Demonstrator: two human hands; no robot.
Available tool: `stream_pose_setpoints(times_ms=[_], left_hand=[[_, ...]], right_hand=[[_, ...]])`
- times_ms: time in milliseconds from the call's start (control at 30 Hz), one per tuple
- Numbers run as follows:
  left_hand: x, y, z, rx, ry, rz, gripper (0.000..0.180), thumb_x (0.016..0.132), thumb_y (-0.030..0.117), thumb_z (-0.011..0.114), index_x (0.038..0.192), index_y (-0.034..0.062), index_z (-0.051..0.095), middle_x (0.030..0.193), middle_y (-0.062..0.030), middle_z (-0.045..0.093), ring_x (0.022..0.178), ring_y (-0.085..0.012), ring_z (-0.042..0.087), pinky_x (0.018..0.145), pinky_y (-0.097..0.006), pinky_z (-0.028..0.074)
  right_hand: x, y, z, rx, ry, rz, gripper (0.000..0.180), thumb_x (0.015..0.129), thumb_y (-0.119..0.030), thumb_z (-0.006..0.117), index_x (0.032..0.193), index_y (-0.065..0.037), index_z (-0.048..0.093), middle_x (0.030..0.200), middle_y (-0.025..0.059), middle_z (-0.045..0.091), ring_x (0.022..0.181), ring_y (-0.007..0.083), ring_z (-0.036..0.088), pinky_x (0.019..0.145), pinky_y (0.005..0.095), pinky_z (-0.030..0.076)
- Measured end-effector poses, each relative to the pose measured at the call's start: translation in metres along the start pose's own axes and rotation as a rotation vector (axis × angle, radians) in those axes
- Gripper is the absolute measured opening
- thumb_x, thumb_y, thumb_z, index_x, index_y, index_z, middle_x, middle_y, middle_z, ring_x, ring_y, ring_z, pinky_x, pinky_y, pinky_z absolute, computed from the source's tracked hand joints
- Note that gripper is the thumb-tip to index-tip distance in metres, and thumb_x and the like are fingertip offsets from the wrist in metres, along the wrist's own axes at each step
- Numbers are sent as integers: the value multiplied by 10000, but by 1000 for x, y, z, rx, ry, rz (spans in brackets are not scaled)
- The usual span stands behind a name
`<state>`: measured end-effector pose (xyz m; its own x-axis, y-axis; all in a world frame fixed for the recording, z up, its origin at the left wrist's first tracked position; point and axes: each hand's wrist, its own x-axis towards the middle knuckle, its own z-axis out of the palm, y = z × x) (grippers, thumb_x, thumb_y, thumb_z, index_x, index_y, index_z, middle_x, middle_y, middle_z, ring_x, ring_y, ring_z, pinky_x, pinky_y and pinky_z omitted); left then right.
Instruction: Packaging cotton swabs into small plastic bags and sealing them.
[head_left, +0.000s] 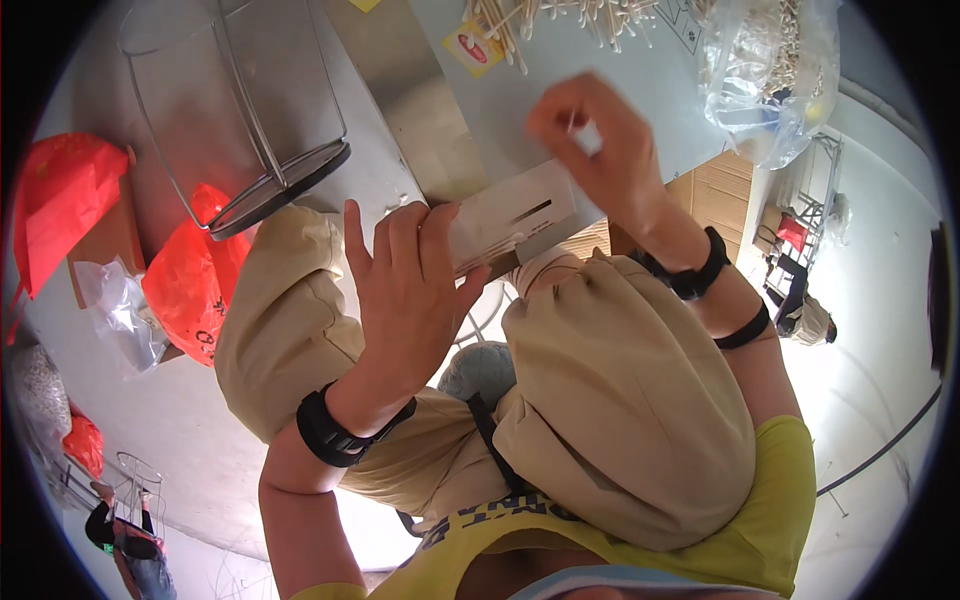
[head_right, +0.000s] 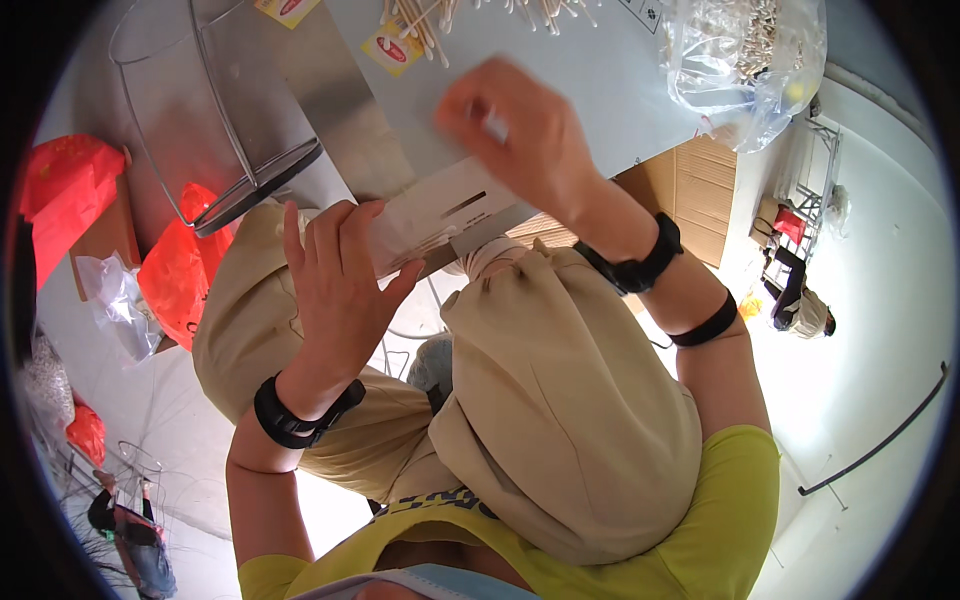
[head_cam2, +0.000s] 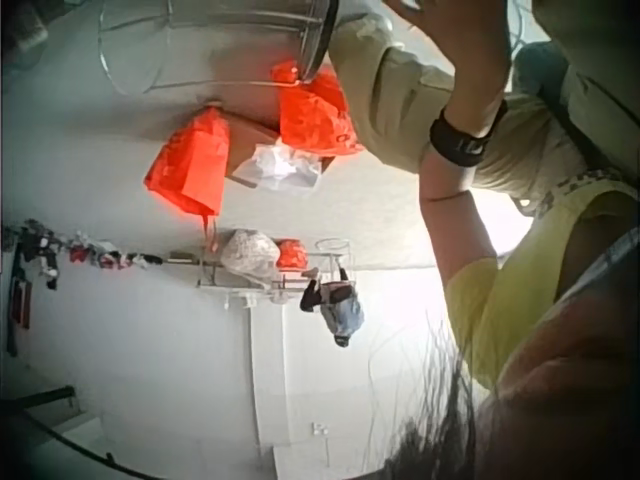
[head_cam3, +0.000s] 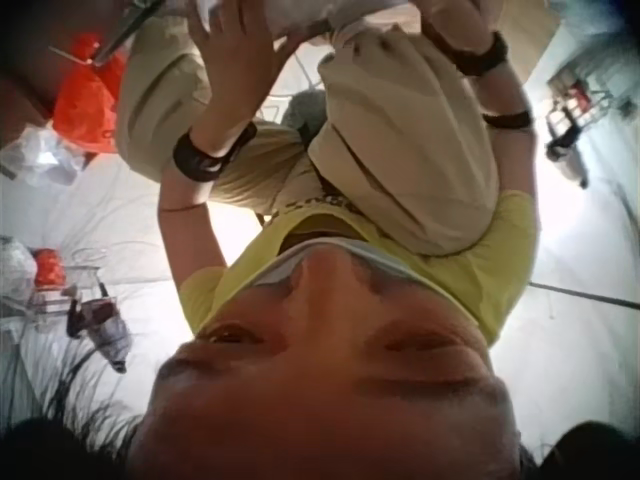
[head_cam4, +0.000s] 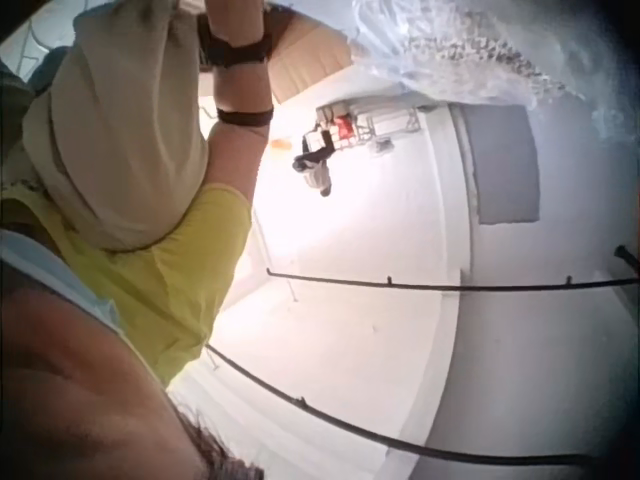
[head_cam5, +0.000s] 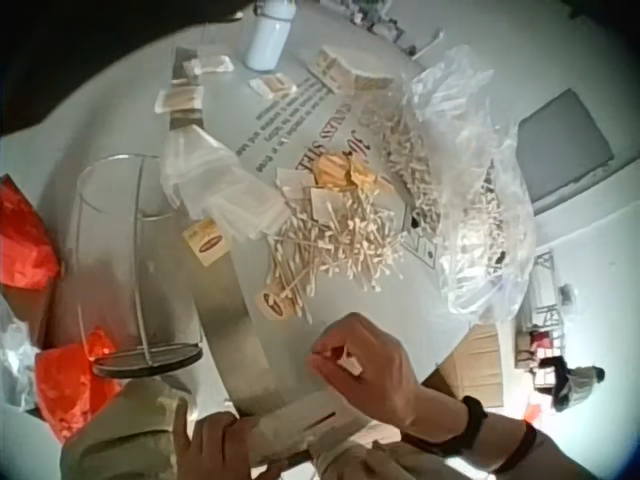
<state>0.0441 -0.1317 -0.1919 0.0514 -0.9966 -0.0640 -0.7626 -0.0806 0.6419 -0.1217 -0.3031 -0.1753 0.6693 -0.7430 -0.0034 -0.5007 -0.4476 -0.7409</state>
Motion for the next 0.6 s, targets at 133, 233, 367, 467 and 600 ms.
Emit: stream_pose_setpoints(times_ms=[133,233,367,467,600], left_hand=[[4,0,2,-17,3,13,684,665,220,840,1236,72,494,1130,-86,519,1100,-258,513,1128,-584,256],[4,1,0,-25,5,15,682,668,223,839,1237,72,494,1131,-86,520,1100,-258,513,1127,-585,258],[2,-1,-2,-13,-9,2,684,677,240,838,1244,75,492,1135,-88,516,1103,-256,510,1126,-585,260],[4,0,-1,5,-4,13,687,683,253,836,1250,77,489,1137,-92,511,1105,-256,508,1126,-588,259],[3,1,-1,-5,-3,17,689,685,252,835,1253,77,486,1135,-94,507,1106,-257,505,1125,-589,259]], right_hand=[[31,7,3,-215,181,71,188,831,-44,711,1000,-45,627,898,49,641,748,173,621,675,293,508],[28,12,1,-184,185,129,195,823,-36,709,1002,-43,630,909,50,642,749,173,622,680,290,511],[-3,17,-4,-212,120,131,178,800,9,665,969,-39,632,872,76,626,728,230,632,689,321,538],[-38,22,-13,-245,-53,-40,201,770,12,667,956,-57,633,896,61,622,749,243,623,683,328,536],[-52,18,-9,-278,-181,-339,265,724,76,669,960,-44,656,929,87,610,759,241,612,645,331,524]])
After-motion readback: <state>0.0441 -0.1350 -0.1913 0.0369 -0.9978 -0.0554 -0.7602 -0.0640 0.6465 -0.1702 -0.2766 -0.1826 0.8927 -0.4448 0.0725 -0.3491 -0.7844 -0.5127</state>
